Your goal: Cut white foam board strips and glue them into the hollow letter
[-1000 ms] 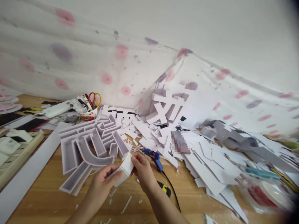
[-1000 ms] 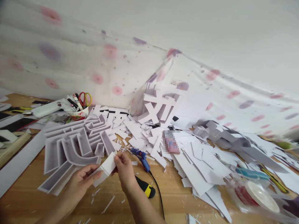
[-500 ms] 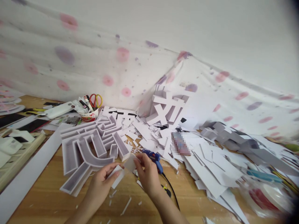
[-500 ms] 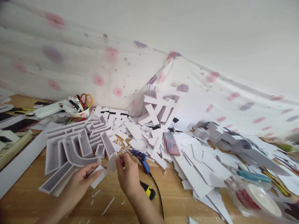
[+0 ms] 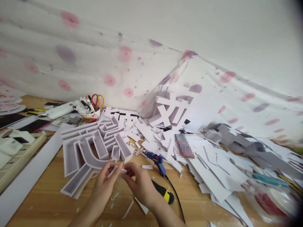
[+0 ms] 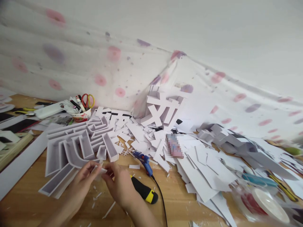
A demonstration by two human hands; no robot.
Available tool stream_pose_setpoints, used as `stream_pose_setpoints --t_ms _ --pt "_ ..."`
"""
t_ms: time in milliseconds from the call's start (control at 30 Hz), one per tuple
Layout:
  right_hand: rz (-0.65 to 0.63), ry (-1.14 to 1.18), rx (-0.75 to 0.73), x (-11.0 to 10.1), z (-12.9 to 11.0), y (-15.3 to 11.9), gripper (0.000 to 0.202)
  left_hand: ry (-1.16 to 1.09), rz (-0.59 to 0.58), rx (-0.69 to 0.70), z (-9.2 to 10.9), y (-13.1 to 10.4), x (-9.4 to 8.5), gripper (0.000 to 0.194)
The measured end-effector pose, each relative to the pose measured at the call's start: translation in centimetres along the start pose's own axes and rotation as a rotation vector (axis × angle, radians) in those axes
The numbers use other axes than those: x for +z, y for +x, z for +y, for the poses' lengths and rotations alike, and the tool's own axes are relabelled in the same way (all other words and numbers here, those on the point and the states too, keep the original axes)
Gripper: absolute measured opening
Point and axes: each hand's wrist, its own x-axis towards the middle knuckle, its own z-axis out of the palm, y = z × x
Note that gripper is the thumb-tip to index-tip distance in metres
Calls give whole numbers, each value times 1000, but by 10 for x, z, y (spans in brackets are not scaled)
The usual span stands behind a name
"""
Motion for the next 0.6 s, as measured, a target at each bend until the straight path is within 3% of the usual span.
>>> stream_pose_setpoints --t_ms 133,233,367,500,600 --pt "158 -101 -31 4 6 21 15 12 17 62 6 13 -17 36" --pt "238 -208 -44 -2 15 35 14 137 145 159 12 32 -38 37" --pt "241 -319 -94 -2 21 47 12 471 155 276 10 57 -55 38" --pt "194 -407 -149 6 21 56 11 624 75 456 -1 74 -56 34" --pt "178 -433 -181 8 21 61 12 680 79 553 -13 83 -53 30"
